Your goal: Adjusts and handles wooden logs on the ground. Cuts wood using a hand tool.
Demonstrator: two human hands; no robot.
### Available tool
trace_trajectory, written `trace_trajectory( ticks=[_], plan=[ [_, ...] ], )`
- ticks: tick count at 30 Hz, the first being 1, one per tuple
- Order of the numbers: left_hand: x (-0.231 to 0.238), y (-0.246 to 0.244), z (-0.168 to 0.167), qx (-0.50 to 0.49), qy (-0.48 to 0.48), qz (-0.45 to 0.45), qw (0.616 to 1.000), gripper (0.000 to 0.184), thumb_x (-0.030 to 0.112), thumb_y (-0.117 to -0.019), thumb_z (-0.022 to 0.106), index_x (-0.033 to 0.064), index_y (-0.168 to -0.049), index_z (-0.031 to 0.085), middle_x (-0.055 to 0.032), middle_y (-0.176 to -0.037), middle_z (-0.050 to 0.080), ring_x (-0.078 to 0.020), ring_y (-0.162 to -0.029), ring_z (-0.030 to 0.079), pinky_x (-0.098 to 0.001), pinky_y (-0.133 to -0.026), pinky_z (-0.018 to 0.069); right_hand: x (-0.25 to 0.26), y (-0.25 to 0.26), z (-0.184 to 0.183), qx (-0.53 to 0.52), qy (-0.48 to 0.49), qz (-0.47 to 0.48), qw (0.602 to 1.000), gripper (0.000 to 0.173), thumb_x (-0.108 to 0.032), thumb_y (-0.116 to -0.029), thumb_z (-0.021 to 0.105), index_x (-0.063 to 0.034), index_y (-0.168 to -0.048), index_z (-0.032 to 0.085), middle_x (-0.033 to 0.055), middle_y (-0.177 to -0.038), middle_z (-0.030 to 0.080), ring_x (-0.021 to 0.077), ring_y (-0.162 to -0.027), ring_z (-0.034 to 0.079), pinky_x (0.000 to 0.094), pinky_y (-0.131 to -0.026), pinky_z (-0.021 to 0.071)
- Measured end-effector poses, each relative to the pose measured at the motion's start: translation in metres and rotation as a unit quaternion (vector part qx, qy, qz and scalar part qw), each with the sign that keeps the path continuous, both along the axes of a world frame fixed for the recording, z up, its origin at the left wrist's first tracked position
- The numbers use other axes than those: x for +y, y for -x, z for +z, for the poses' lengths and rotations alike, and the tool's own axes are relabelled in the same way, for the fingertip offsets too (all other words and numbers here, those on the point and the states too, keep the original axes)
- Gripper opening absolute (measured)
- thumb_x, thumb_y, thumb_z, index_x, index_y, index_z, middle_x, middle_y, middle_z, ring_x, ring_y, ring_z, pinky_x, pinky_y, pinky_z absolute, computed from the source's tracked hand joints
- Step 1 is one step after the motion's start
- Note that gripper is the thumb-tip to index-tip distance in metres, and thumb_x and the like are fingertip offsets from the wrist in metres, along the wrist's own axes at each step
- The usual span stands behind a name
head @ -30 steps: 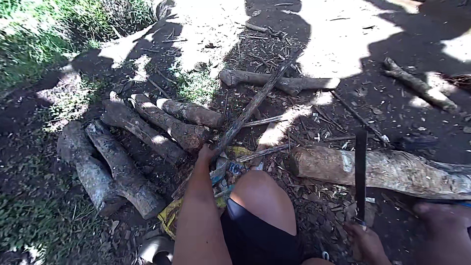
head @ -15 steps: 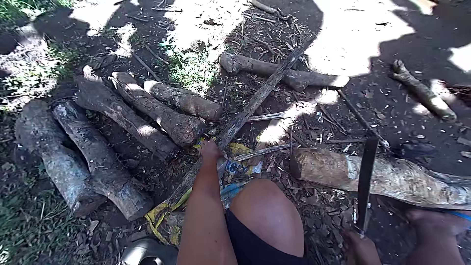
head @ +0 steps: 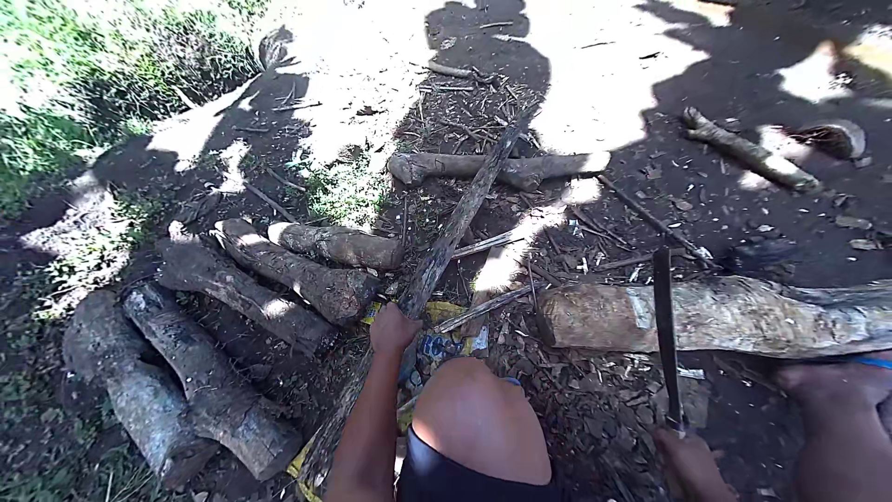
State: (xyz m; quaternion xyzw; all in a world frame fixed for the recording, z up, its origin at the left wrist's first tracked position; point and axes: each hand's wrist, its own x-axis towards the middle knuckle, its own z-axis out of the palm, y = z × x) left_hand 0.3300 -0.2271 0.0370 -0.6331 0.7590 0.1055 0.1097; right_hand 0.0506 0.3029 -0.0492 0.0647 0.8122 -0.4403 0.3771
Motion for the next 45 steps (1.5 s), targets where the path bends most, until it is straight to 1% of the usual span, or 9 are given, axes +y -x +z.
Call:
trace_trajectory(
  ticks=[5,11,21,23,25,27,29,34,45],
  plan=[
    [0.018,-0.002,-0.012,0.227,-0.186,0.032,0.955,0.064,0.052,-0.0753,0.081,0.0044,-0.116,0.069,-0.0160,-0.103,0.073,-0.0316,-0.097,0.071,-0.0589,-0.088,0.0569,0.002,0.003,-0.001,0.004,-0.016,0.008,1.000,0.020,-0.022,-0.0909,0.066,-0.0028,-0.095,0.063,0.0079,-0.061,0.057,0.0213,-0.047,0.056,0.0430,-0.047,0.0514],
    [0.051,-0.003,-0.029,0.577,-0.515,0.100,0.626,0.037,0.033,-0.1017,0.039,0.0075,-0.117,0.061,-0.0121,-0.097,0.075,-0.0178,-0.077,0.073,-0.0312,-0.069,0.0619,0.006,0.006,-0.001,-0.008,0.004,0.000,1.000,0.019,-0.021,-0.0902,0.068,-0.0035,-0.094,0.062,0.0068,-0.060,0.057,0.0195,-0.046,0.054,0.0403,-0.046,0.0507],
    [0.052,-0.017,-0.055,0.643,-0.493,0.124,0.573,0.030,0.032,-0.0961,0.050,0.0115,-0.114,0.064,-0.0092,-0.095,0.076,-0.0174,-0.086,0.075,-0.0347,-0.077,0.0629,0.009,0.009,-0.002,-0.010,-0.008,0.002,1.000,0.019,-0.019,-0.0921,0.067,-0.0024,-0.099,0.062,0.0074,-0.062,0.057,0.0197,-0.047,0.055,0.0404,-0.047,0.0510],
    [0.047,-0.019,-0.058,0.608,-0.502,0.117,0.604,0.033,0.032,-0.0980,0.046,0.0096,-0.113,0.065,-0.0106,-0.095,0.076,-0.0173,-0.082,0.074,-0.0332,-0.074,0.0627,0.008,0.009,-0.003,-0.007,-0.008,0.005,1.000,0.019,-0.019,-0.0920,0.067,-0.0022,-0.099,0.062,0.0074,-0.062,0.057,0.0197,-0.047,0.055,0.0407,-0.047,0.0513],
    [0.044,-0.018,-0.056,0.475,-0.424,0.081,0.767,0.033,0.032,-0.1035,0.048,0.0063,-0.120,0.062,-0.0090,-0.094,0.072,-0.0149,-0.081,0.071,-0.0321,-0.074,0.0602,0.007,0.008,-0.004,-0.005,-0.007,0.005,1.000,0.019,-0.019,-0.0923,0.067,-0.0022,-0.099,0.062,0.0079,-0.062,0.057,0.0203,-0.048,0.055,0.0415,-0.048,0.0516],
    [0.046,-0.011,-0.052,0.257,-0.261,0.023,0.930,0.069,0.051,-0.0869,0.074,0.0055,-0.136,0.057,-0.0153,-0.115,0.071,-0.0256,-0.104,0.071,-0.0481,-0.093,0.0579,0.007,0.008,-0.005,-0.002,-0.010,0.007,1.000,0.020,-0.021,-0.0923,0.067,-0.0022,-0.099,0.062,0.0083,-0.062,0.058,0.0206,-0.048,0.055,0.0417,-0.048,0.0521],
    [0.057,-0.009,-0.054,0.099,-0.093,-0.006,0.991,0.102,0.069,-0.0664,0.081,0.0051,-0.140,0.052,-0.0193,-0.123,0.068,-0.0349,-0.112,0.069,-0.0570,-0.096,0.0563,0.006,0.007,-0.005,-0.001,-0.015,0.002,1.000,0.020,-0.020,-0.0918,0.068,-0.0020,-0.099,0.063,0.0086,-0.062,0.058,0.0209,-0.047,0.056,0.0416,-0.047,0.0521],
    [0.077,-0.018,-0.059,0.019,-0.005,-0.018,1.000,0.067,0.034,-0.0829,0.079,0.0057,-0.139,0.055,-0.0276,-0.132,0.059,-0.0462,-0.123,0.059,-0.0606,-0.094,0.0536,0.003,0.005,-0.003,-0.001,-0.013,-0.002,1.000,0.017,-0.017,-0.0928,0.066,-0.0023,-0.101,0.062,0.0078,-0.063,0.057,0.0201,-0.048,0.055,0.0407,-0.047,0.0522],
    [0.073,-0.045,-0.057,0.199,-0.052,-0.062,0.977,0.046,0.021,-0.0937,0.067,0.0076,-0.137,0.061,-0.0192,-0.137,0.060,-0.0335,-0.130,0.057,-0.0486,-0.111,0.0473,-0.001,-0.004,0.010,0.017,-0.005,0.012,1.000,0.020,-0.020,-0.0956,0.062,-0.0028,-0.106,0.060,0.0048,-0.066,0.057,0.0167,-0.048,0.055,0.0382,-0.047,0.0532]
  ],
)
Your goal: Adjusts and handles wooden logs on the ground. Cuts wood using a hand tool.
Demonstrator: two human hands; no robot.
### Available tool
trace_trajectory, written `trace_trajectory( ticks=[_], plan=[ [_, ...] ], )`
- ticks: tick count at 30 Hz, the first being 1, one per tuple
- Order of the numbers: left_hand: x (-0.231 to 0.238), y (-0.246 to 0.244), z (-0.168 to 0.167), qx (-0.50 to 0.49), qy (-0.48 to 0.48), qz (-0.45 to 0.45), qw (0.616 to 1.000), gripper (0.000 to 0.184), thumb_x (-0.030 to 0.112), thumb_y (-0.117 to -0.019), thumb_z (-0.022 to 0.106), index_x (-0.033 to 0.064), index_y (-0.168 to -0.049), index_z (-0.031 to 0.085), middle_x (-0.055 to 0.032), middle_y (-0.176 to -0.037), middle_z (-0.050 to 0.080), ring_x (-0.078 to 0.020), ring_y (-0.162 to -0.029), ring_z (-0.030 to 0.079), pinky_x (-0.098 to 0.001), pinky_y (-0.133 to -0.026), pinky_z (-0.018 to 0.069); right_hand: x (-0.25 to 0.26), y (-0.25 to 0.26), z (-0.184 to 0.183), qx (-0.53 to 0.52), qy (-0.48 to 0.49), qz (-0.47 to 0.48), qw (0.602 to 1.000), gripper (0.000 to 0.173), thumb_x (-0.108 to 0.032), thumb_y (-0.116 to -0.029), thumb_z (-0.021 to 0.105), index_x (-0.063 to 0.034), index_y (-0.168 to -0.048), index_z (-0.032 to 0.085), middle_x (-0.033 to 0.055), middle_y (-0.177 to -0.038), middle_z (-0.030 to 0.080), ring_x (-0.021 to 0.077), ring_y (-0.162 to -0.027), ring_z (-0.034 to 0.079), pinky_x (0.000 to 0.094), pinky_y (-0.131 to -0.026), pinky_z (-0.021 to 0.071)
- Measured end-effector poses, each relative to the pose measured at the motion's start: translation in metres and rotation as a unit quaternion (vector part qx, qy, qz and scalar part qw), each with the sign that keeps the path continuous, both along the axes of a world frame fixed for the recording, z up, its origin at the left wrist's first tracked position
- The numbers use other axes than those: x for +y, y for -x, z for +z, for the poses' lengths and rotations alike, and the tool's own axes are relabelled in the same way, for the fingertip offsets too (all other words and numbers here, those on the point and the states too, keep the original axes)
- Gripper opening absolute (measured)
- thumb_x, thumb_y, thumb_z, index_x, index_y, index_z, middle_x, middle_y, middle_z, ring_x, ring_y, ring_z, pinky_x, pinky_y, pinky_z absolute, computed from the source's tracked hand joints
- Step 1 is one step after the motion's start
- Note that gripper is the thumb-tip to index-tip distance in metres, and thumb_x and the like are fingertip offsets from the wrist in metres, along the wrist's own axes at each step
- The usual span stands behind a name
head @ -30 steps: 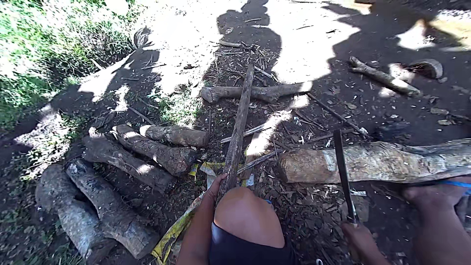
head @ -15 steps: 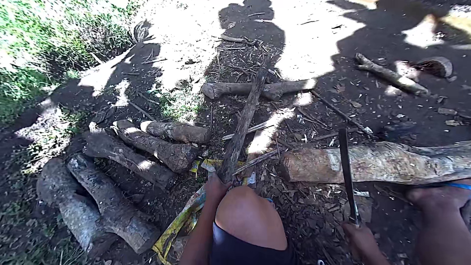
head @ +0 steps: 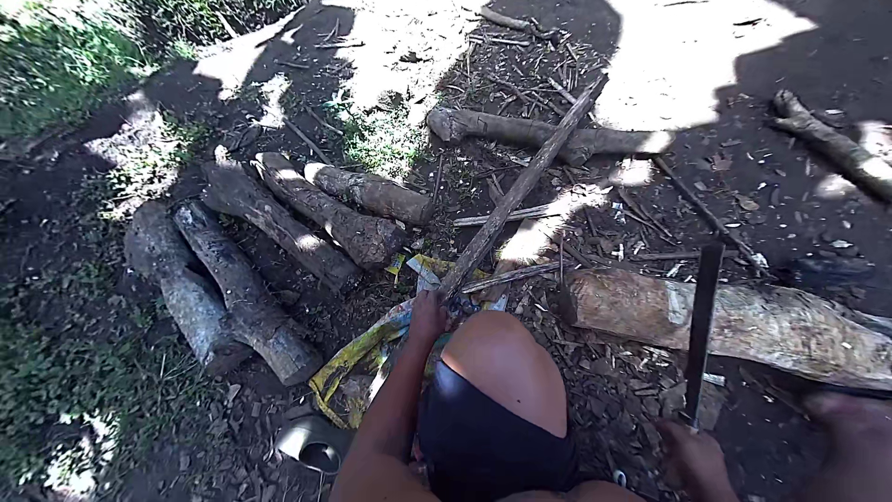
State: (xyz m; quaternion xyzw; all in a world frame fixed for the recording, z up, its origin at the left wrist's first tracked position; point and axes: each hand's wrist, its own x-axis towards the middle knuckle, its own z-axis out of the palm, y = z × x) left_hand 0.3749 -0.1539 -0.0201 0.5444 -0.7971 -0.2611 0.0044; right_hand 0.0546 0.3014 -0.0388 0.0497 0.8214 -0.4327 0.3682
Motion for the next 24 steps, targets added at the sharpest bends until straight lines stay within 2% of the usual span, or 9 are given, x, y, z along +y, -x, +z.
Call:
trace_trajectory(
  ticks=[1,3,6,8,12,16,21,24],
  plan=[
    [-0.002,-0.006,0.003,0.058,-0.026,0.007,0.998,0.042,0.018,-0.0969,0.063,0.0068,-0.138,0.061,-0.0174,-0.137,0.061,-0.0294,-0.128,0.060,-0.0456,-0.111,0.0482,-0.001,-0.001,0.002,0.004,0.000,0.002,1.000,0.021,-0.020,-0.0959,0.063,-0.0027,-0.107,0.061,0.0037,-0.066,0.057,0.0154,-0.048,0.054,0.0370,-0.047,0.0527],
    [-0.004,-0.021,0.012,0.165,-0.077,0.077,0.980,0.033,0.020,-0.1026,0.059,0.0060,-0.133,0.064,-0.0116,-0.126,0.070,-0.0204,-0.111,0.070,-0.0415,-0.100,0.0564,-0.002,-0.003,0.002,0.002,0.003,0.011,1.000,0.020,-0.020,-0.0954,0.063,-0.0039,-0.107,0.061,0.0011,-0.064,0.056,0.0134,-0.047,0.054,0.0352,-0.047,0.0531],
    [-0.013,-0.050,0.027,0.272,-0.097,0.175,0.941,0.031,0.021,-0.1051,0.059,0.0056,-0.132,0.063,-0.0106,-0.119,0.073,-0.0204,-0.097,0.075,-0.0434,-0.086,0.0631,-0.001,-0.001,-0.002,0.005,-0.001,0.022,1.000,0.017,-0.019,-0.0927,0.063,-0.0058,-0.102,0.059,0.0004,-0.062,0.056,0.0137,-0.046,0.054,0.0362,-0.045,0.0535],
    [-0.020,-0.070,0.033,0.303,-0.081,0.203,0.927,0.029,0.017,-0.1051,0.059,0.0047,-0.131,0.063,-0.0118,-0.114,0.074,-0.0214,-0.095,0.075,-0.0434,-0.084,0.0631,0.000,0.000,0.000,0.009,-0.013,0.020,1.000,0.017,-0.020,-0.0941,0.063,-0.0053,-0.103,0.059,0.0013,-0.062,0.055,0.0147,-0.046,0.054,0.0370,-0.045,0.0535],
    [-0.027,-0.114,0.041,0.269,-0.058,0.255,0.927,0.030,0.015,-0.1053,0.057,0.0015,-0.131,0.062,-0.0161,-0.114,0.073,-0.0247,-0.097,0.074,-0.0465,-0.090,0.0612,-0.005,-0.003,0.006,0.018,-0.024,0.023,0.999,0.018,-0.021,-0.0938,0.063,-0.0063,-0.102,0.058,0.0003,-0.063,0.056,0.0134,-0.046,0.053,0.0355,-0.046,0.0529],
    [-0.015,-0.152,0.038,0.237,-0.054,0.303,0.921,0.031,0.016,-0.1059,0.055,0.0018,-0.132,0.061,-0.0165,-0.120,0.071,-0.0251,-0.102,0.074,-0.0463,-0.093,0.0609,-0.007,-0.004,0.016,0.009,-0.022,0.031,0.999,0.015,-0.018,-0.0945,0.063,-0.0062,-0.102,0.060,-0.0012,-0.063,0.057,0.0115,-0.045,0.053,0.0340,-0.045,0.0532],
    [0.007,-0.177,0.030,0.189,-0.066,0.317,0.927,0.032,0.019,-0.1059,0.055,0.0025,-0.133,0.062,-0.0182,-0.118,0.072,-0.0276,-0.098,0.074,-0.0492,-0.089,0.0595,-0.003,0.003,0.021,0.010,-0.033,0.034,0.999,0.013,-0.021,-0.0982,0.061,-0.0084,-0.101,0.058,-0.0044,-0.061,0.052,0.0100,-0.045,0.051,0.0332,-0.046,0.0535],
    [0.021,-0.181,0.024,0.156,-0.077,0.324,0.930,0.034,0.023,-0.1055,0.055,0.0062,-0.134,0.063,-0.0169,-0.120,0.072,-0.0295,-0.107,0.071,-0.0538,-0.096,0.0563,-0.001,0.005,0.024,0.018,-0.044,0.038,0.998,0.012,-0.020,-0.0978,0.060,-0.0088,-0.097,0.057,-0.0026,-0.060,0.052,0.0121,-0.044,0.053,0.0356,-0.046,0.0551]
  ],
)
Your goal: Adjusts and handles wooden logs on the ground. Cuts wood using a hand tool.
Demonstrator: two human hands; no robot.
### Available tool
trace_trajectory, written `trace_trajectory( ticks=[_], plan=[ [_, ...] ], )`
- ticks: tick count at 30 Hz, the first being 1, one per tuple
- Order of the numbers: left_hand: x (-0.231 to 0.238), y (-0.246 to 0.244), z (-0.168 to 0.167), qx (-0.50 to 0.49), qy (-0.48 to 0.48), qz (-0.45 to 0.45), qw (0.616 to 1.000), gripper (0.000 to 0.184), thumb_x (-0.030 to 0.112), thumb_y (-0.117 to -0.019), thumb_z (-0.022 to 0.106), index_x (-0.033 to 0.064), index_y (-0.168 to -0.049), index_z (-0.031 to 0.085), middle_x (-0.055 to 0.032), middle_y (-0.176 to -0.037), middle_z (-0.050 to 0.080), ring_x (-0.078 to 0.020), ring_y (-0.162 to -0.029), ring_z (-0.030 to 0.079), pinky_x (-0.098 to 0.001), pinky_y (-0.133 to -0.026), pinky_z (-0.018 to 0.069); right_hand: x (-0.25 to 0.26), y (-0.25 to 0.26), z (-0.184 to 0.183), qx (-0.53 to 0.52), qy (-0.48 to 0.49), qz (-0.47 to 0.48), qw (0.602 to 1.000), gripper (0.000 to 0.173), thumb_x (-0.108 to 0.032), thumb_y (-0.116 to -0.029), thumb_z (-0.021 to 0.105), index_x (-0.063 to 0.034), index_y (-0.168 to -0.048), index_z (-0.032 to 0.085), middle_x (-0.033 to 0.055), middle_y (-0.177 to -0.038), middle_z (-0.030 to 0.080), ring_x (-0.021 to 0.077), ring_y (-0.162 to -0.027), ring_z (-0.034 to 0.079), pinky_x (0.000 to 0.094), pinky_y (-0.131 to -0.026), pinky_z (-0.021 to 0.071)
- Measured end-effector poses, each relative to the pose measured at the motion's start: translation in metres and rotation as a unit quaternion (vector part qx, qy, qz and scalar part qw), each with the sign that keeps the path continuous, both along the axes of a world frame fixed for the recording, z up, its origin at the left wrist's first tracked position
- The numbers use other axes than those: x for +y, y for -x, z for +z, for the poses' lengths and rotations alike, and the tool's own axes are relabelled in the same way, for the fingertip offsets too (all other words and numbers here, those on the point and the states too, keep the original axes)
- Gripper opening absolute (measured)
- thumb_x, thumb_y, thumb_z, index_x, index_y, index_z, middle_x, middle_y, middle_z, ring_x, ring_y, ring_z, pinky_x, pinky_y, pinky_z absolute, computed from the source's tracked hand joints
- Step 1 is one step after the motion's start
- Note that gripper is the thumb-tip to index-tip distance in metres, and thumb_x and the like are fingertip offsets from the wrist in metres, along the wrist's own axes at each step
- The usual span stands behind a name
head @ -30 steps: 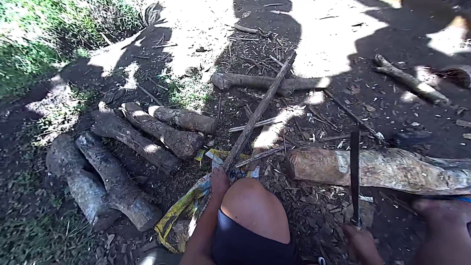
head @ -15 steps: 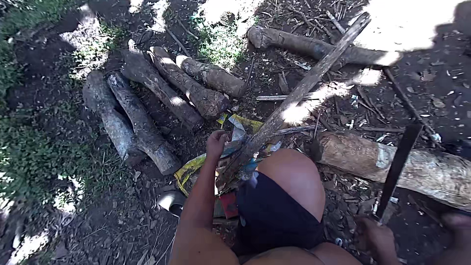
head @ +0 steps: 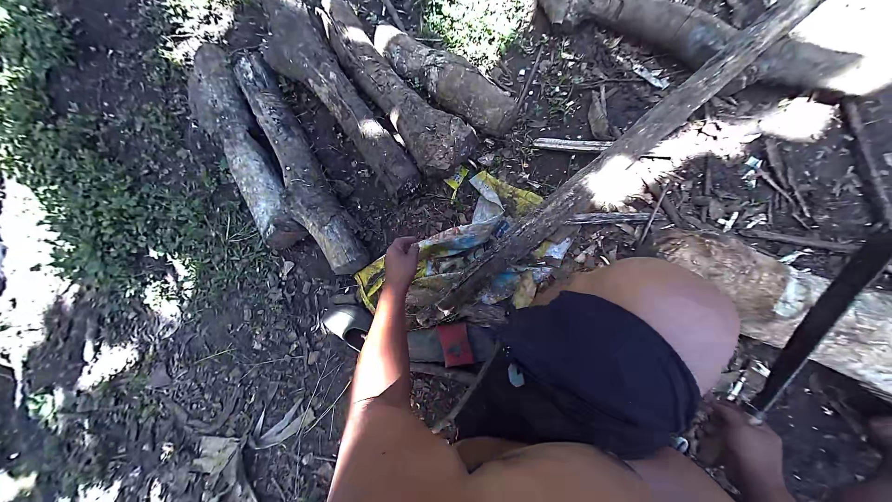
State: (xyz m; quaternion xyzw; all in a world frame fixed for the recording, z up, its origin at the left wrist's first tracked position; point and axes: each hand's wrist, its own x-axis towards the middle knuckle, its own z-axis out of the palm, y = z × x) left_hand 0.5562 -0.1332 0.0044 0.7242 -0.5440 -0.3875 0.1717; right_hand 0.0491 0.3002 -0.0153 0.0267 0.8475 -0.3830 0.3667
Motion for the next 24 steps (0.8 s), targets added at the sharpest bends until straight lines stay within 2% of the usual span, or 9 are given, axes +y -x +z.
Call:
trace_trajectory(
  ticks=[2,3,5,7,9,14,18,20,24],
  plan=[
    [0.008,-0.002,-0.004,-0.004,0.000,-0.008,1.000,0.036,0.025,-0.1051,0.057,0.0068,-0.135,0.062,-0.0171,-0.121,0.071,-0.0301,-0.109,0.070,-0.0554,-0.097,0.0549,-0.002,0.001,-0.003,0.003,-0.010,0.011,1.000,0.014,-0.022,-0.0981,0.060,-0.0078,-0.096,0.059,-0.0008,-0.059,0.053,0.0133,-0.044,0.053,0.0365,-0.045,0.0537],
    [0.013,-0.004,-0.009,-0.006,0.005,-0.021,1.000,0.036,0.027,-0.1047,0.058,0.0070,-0.134,0.063,-0.0169,-0.119,0.072,-0.0296,-0.105,0.071,-0.0548,-0.094,0.0562,-0.004,0.000,-0.001,0.011,-0.023,0.019,0.999,0.017,-0.023,-0.0981,0.061,-0.0062,-0.096,0.061,0.0009,-0.060,0.055,0.0139,-0.045,0.052,0.0368,-0.046,0.0520],
    [0.017,0.006,-0.026,0.013,0.024,-0.063,0.998,0.036,0.025,-0.1031,0.060,0.0042,-0.132,0.063,-0.0162,-0.117,0.071,-0.0247,-0.099,0.073,-0.0476,-0.091,0.0602,-0.005,-0.001,0.008,0.029,-0.042,0.017,0.999,0.021,-0.023,-0.0968,0.064,-0.0025,-0.099,0.064,0.0051,-0.065,0.057,0.0164,-0.048,0.053,0.0390,-0.048,0.0510],
    [0.010,0.028,-0.034,0.026,0.040,-0.117,0.992,0.036,0.023,-0.1026,0.060,0.0004,-0.131,0.063,-0.0182,-0.120,0.070,-0.0245,-0.104,0.071,-0.0461,-0.094,0.0587,-0.003,0.004,0.012,0.028,-0.058,0.010,0.998,0.025,-0.024,-0.0948,0.067,-0.0002,-0.103,0.064,0.0108,-0.072,0.059,0.0227,-0.056,0.056,0.0463,-0.055,0.0510],
    [0.005,0.054,-0.027,0.016,0.049,-0.163,0.985,0.037,0.023,-0.1035,0.060,-0.0014,-0.130,0.063,-0.0195,-0.119,0.070,-0.0261,-0.104,0.071,-0.0485,-0.094,0.0578,0.000,0.006,0.009,0.023,-0.065,0.010,0.998,0.029,-0.026,-0.0924,0.069,0.0002,-0.103,0.064,0.0143,-0.076,0.062,0.0268,-0.061,0.059,0.0506,-0.059,0.0524],
    [-0.018,0.119,-0.016,0.004,0.062,-0.232,0.971,0.036,0.022,-0.1031,0.060,-0.0013,-0.131,0.063,-0.0218,-0.121,0.069,-0.0304,-0.110,0.069,-0.0522,-0.100,0.0539,-0.001,0.007,0.005,0.003,-0.076,0.013,0.997,0.035,-0.031,-0.0931,0.070,0.0007,-0.106,0.063,0.0154,-0.081,0.062,0.0284,-0.066,0.060,0.0518,-0.063,0.0526],
    [-0.030,0.179,0.000,-0.005,0.063,-0.294,0.954,0.039,0.020,-0.1030,0.060,-0.0017,-0.136,0.059,-0.0221,-0.125,0.068,-0.0308,-0.115,0.067,-0.0512,-0.103,0.0521,0.004,0.013,-0.003,-0.004,-0.097,0.033,0.995,0.042,-0.036,-0.0915,0.072,0.0010,-0.111,0.064,0.0206,-0.091,0.065,0.0350,-0.078,0.064,0.0586,-0.073,0.0536],
    [-0.036,0.205,-0.003,-0.013,0.057,-0.319,0.946,0.040,0.021,-0.1030,0.060,-0.0012,-0.137,0.058,-0.0216,-0.126,0.067,-0.0308,-0.113,0.067,-0.0517,-0.102,0.0528,0.006,0.016,-0.005,0.003,-0.108,0.042,0.993,0.044,-0.038,-0.0907,0.072,-0.0005,-0.111,0.065,0.0215,-0.095,0.067,0.0376,-0.085,0.066,0.0620,-0.077,0.0533],
    [-0.048,0.250,-0.012,-0.060,0.044,-0.366,0.928,0.049,0.021,-0.1006,0.065,0.0004,-0.144,0.053,-0.0235,-0.129,0.066,-0.0360,-0.118,0.066,-0.0572,-0.104,0.0500,0.006,0.018,-0.008,0.000,-0.092,0.048,0.995,0.043,-0.036,-0.0910,0.071,-0.0017,-0.115,0.064,0.0194,-0.094,0.067,0.0356,-0.086,0.067,0.0608,-0.078,0.0536]
  ],
)
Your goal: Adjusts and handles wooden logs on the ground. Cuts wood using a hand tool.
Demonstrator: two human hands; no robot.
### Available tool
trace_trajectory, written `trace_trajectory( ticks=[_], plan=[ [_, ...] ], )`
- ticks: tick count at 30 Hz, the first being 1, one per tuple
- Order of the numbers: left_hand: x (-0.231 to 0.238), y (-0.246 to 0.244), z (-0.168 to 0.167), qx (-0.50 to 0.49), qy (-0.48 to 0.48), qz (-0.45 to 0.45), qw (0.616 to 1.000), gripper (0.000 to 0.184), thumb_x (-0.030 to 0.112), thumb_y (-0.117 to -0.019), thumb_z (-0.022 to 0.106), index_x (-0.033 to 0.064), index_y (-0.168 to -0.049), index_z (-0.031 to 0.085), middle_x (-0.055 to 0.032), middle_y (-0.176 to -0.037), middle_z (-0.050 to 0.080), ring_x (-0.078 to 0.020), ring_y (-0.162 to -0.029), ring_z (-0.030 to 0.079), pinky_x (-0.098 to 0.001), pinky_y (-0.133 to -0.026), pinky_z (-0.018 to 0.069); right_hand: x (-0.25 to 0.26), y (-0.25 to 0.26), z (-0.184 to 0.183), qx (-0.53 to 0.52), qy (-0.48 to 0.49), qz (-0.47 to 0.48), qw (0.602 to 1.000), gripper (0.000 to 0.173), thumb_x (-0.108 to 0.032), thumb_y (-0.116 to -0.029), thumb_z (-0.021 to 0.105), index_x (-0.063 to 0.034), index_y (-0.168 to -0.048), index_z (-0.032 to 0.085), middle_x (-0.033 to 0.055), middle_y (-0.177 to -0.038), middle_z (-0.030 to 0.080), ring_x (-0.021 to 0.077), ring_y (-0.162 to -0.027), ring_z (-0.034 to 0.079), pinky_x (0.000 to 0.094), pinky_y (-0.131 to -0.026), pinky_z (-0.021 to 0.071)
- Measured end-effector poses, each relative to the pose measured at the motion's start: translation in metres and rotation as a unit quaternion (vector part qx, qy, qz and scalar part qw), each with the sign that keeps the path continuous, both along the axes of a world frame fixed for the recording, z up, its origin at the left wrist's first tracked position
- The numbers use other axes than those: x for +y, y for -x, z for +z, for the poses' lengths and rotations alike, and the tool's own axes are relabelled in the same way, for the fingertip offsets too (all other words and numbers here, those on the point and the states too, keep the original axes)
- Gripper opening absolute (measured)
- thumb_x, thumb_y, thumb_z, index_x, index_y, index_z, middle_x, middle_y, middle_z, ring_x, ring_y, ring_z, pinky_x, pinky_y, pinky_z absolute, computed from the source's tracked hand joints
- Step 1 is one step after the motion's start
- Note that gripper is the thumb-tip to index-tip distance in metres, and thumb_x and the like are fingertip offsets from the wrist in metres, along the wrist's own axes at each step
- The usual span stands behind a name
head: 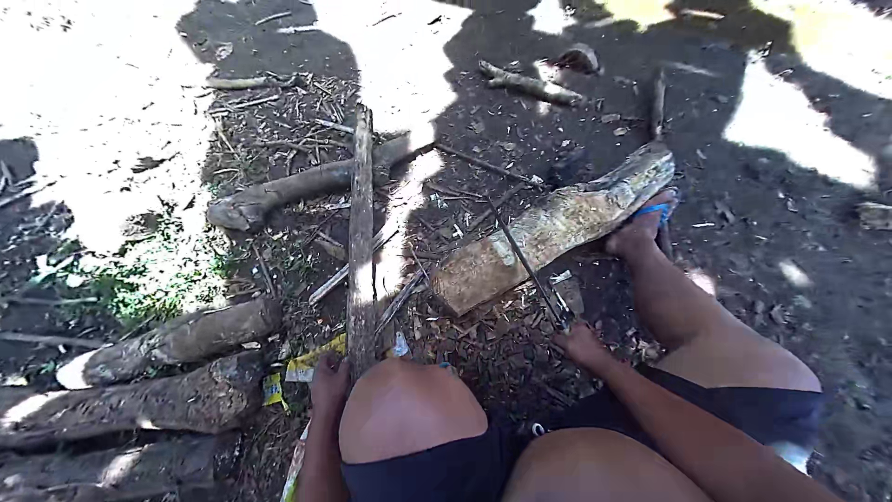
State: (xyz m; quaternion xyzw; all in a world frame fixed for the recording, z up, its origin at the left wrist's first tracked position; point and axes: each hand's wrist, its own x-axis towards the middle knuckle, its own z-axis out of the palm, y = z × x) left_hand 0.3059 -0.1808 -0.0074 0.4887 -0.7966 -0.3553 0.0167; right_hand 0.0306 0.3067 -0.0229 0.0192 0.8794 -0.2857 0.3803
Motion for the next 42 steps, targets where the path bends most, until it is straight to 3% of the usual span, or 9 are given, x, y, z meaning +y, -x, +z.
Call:
trace_trajectory(
  ticks=[4,8,11,15,23,31,35,39,42],
  plan=[
    [-0.019,0.030,-0.023,-0.033,0.022,-0.019,0.999,0.062,0.027,-0.0973,0.069,0.0010,-0.149,0.047,-0.0274,-0.134,0.061,-0.0413,-0.122,0.062,-0.0604,-0.106,0.0478,-0.001,0.002,-0.004,-0.011,0.006,-0.002,1.000,0.047,-0.035,-0.0913,0.072,-0.0013,-0.122,0.061,0.0200,-0.099,0.067,0.0356,-0.089,0.067,0.0603,-0.080,0.0542],
    [-0.025,0.061,-0.033,-0.050,0.017,-0.022,0.998,0.069,0.040,-0.1005,0.064,0.0009,-0.152,0.041,-0.0275,-0.134,0.061,-0.0419,-0.124,0.061,-0.0619,-0.107,0.0466,0.004,0.005,-0.006,-0.012,0.015,-0.007,1.000,0.050,-0.035,-0.0912,0.072,-0.0033,-0.128,0.061,0.0190,-0.101,0.069,0.0347,-0.091,0.068,0.0603,-0.082,0.0546],
    [-0.023,0.082,-0.033,-0.055,-0.004,0.012,0.998,0.072,0.047,-0.1025,0.058,0.0017,-0.154,0.038,-0.0270,-0.132,0.063,-0.0414,-0.122,0.063,-0.0608,-0.105,0.0485,0.003,0.004,-0.006,0.000,0.004,0.003,1.000,0.039,-0.031,-0.0928,0.071,-0.0021,-0.119,0.065,0.0200,-0.096,0.068,0.0360,-0.089,0.068,0.0613,-0.080,0.0534],
    [-0.030,0.097,-0.045,-0.090,0.001,0.045,0.995,0.071,0.056,-0.1033,0.049,0.0048,-0.152,0.043,-0.0258,-0.134,0.063,-0.0411,-0.124,0.062,-0.0627,-0.105,0.0481,0.001,0.003,-0.016,0.016,0.022,-0.004,1.000,0.030,-0.026,-0.0903,0.073,-0.0043,-0.110,0.068,0.0161,-0.084,0.067,0.0317,-0.074,0.066,0.0576,-0.069,0.0532],
    [-0.035,0.098,-0.052,-0.114,0.009,0.061,0.992,0.071,0.064,-0.1032,0.041,0.0063,-0.141,0.056,-0.0222,-0.123,0.069,-0.0389,-0.119,0.066,-0.0625,-0.101,0.0506,0.005,0.003,-0.033,0.014,0.007,-0.008,1.000,0.031,-0.027,-0.0901,0.073,-0.0033,-0.110,0.068,0.0167,-0.082,0.066,0.0325,-0.071,0.065,0.0581,-0.067,0.0528],
    [-0.023,0.106,-0.010,-0.147,0.061,0.077,0.984,0.077,0.071,-0.1004,0.037,0.0051,-0.126,0.066,-0.0202,-0.114,0.072,-0.0376,-0.112,0.069,-0.0622,-0.095,0.0536,0.004,0.002,-0.030,0.007,0.012,-0.013,1.000,0.028,-0.027,-0.0891,0.072,-0.0056,-0.106,0.069,0.0142,-0.076,0.066,0.0302,-0.063,0.063,0.0561,-0.062,0.0526],
    [-0.029,0.088,0.014,-0.160,0.087,0.064,0.981,0.076,0.075,-0.0968,0.040,0.0109,-0.124,0.069,-0.0173,-0.113,0.073,-0.0361,-0.110,0.070,-0.0633,-0.093,0.0537,0.005,0.002,-0.034,0.009,0.012,-0.012,1.000,0.026,-0.026,-0.0887,0.072,-0.0050,-0.104,0.069,0.0150,-0.076,0.066,0.0314,-0.065,0.063,0.0569,-0.062,0.0519],
    [-0.019,0.061,0.041,-0.137,0.160,0.001,0.977,0.071,0.073,-0.0942,0.049,0.0137,-0.128,0.067,-0.0146,-0.110,0.074,-0.0349,-0.105,0.071,-0.0640,-0.090,0.0548,0.007,0.000,-0.037,0.016,0.045,-0.033,0.998,0.029,-0.029,-0.0889,0.073,-0.0042,-0.104,0.068,0.0154,-0.076,0.064,0.0316,-0.065,0.062,0.0572,-0.062,0.0516],
    [-0.011,0.045,0.051,-0.116,0.243,-0.054,0.962,0.069,0.067,-0.0898,0.063,0.0103,-0.129,0.067,-0.0155,-0.118,0.072,-0.0351,-0.111,0.069,-0.0611,-0.095,0.0545,0.006,-0.010,-0.026,0.043,0.080,-0.062,0.994,0.033,-0.034,-0.0866,0.076,-0.0046,-0.101,0.069,0.0133,-0.075,0.064,0.0298,-0.066,0.063,0.0570,-0.063,0.0516]
  ],
)
